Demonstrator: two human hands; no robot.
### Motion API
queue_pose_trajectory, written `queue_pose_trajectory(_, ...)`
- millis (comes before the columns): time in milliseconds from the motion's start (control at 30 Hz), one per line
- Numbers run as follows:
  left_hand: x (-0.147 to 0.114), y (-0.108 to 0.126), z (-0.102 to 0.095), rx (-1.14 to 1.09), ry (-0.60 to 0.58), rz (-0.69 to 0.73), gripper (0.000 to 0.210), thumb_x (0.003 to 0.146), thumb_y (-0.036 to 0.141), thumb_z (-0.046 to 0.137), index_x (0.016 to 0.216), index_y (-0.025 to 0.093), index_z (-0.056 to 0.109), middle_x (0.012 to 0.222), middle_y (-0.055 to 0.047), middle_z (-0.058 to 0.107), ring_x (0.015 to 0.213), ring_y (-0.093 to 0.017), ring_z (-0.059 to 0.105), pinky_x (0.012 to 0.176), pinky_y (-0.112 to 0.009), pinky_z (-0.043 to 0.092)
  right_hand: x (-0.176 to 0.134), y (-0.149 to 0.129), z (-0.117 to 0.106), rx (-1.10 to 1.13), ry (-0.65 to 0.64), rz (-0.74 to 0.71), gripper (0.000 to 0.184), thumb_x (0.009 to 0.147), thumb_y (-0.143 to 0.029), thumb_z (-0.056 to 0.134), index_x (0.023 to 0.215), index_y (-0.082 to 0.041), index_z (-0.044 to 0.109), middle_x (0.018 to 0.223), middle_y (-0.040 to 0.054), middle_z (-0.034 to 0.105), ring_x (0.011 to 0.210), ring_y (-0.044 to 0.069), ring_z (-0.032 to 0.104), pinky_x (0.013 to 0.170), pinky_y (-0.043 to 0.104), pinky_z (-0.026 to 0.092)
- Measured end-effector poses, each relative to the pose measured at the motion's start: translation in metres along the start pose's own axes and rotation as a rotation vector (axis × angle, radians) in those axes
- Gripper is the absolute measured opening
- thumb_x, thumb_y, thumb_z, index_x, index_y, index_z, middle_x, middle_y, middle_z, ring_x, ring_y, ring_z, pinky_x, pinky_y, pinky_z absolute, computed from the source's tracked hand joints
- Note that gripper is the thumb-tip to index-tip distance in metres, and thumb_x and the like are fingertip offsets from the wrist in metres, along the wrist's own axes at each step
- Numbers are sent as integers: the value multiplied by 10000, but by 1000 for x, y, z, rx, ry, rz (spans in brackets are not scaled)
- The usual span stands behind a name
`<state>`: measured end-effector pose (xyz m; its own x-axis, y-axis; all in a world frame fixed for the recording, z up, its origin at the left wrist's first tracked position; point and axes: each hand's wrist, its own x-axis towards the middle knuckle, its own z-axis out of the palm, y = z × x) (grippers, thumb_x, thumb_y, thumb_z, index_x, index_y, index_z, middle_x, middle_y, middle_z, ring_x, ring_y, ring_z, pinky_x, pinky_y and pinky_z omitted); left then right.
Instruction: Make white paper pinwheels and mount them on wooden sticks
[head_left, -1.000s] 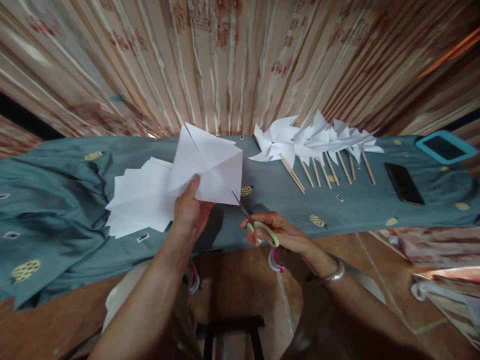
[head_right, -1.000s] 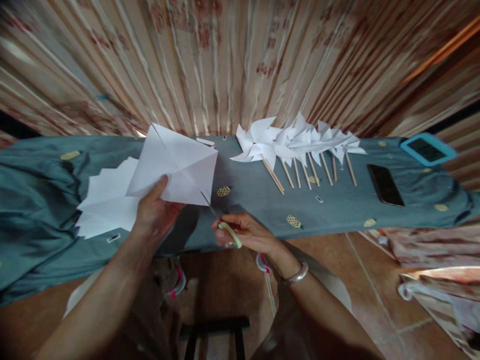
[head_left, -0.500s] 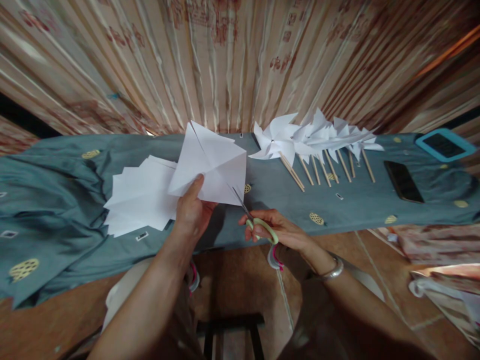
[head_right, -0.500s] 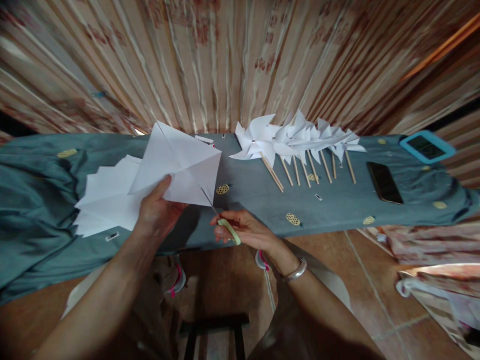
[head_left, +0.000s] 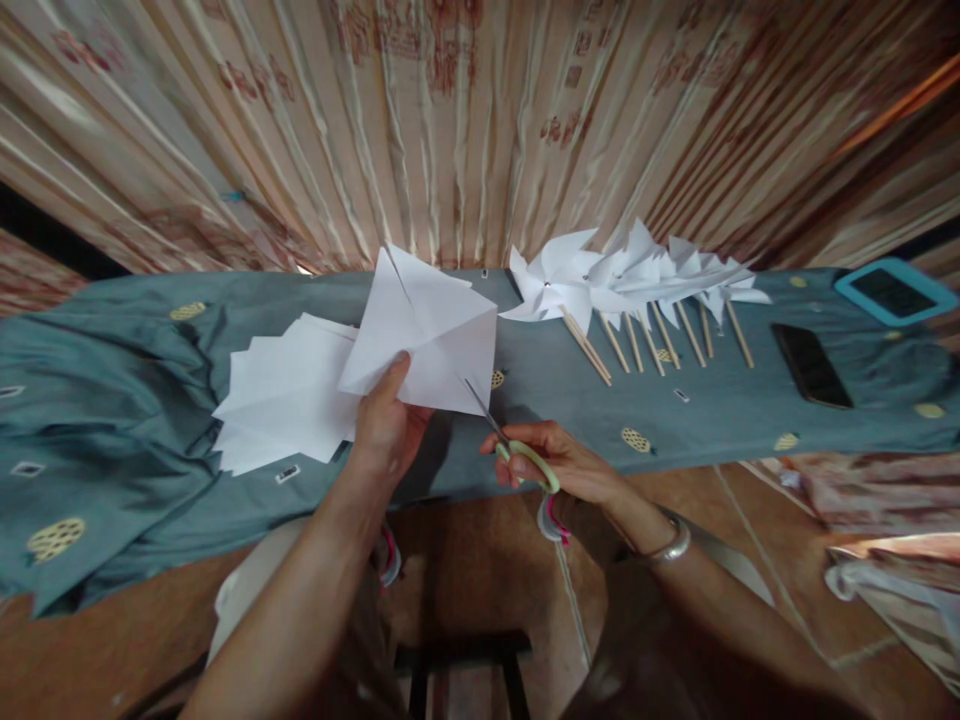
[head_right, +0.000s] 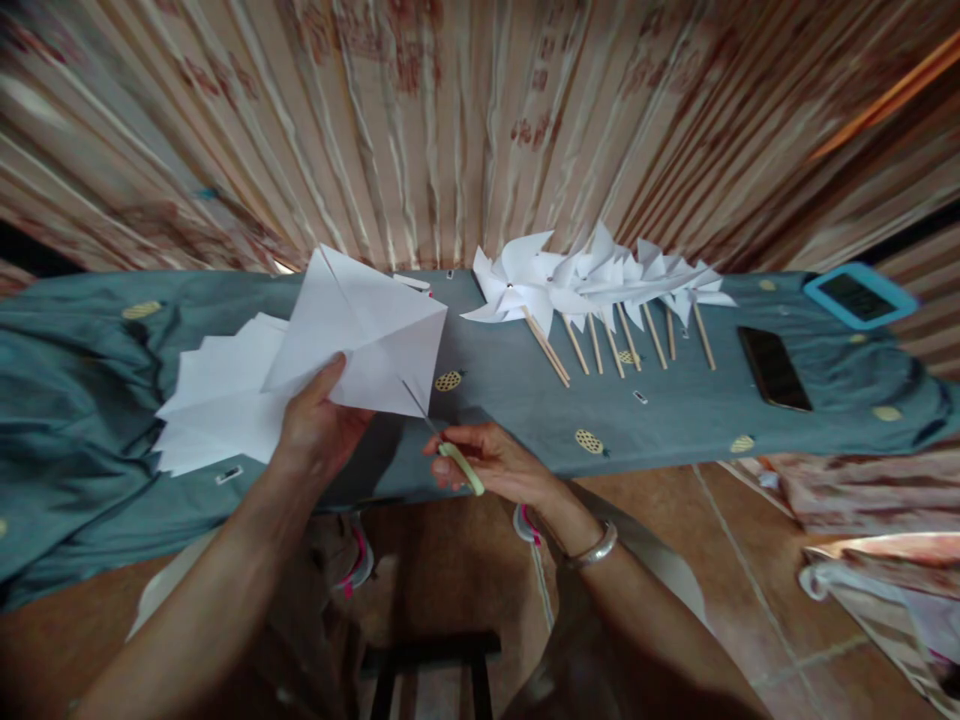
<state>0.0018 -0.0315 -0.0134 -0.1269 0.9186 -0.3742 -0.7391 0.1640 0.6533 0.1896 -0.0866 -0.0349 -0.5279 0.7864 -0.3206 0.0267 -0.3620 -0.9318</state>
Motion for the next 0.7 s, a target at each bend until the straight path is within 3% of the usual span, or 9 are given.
queue_pose_trajectory(500, 0, 2, -1, -31, 11, 3, 194, 835, 113, 581, 1002, 179, 657, 787, -13, 734, 739, -145, 702, 753, -239, 585, 0, -1, 3, 88, 33, 20, 532, 670, -540, 777, 942, -101, 654, 640, -11, 611, 546, 74, 538, 554, 223, 480)
queue_pose_trajectory(700, 2, 1, -2, -6, 2, 30, 191, 791, 141, 647, 977, 179, 666, 816, -19, 735, 787, -161, 705, 761, -248, 580, -1, 1, 2, 69, 40, 32, 540, 660, -535, 784, 962, -103, 667, 620, -26, 596, 520, 62, 526, 520, 201, 470)
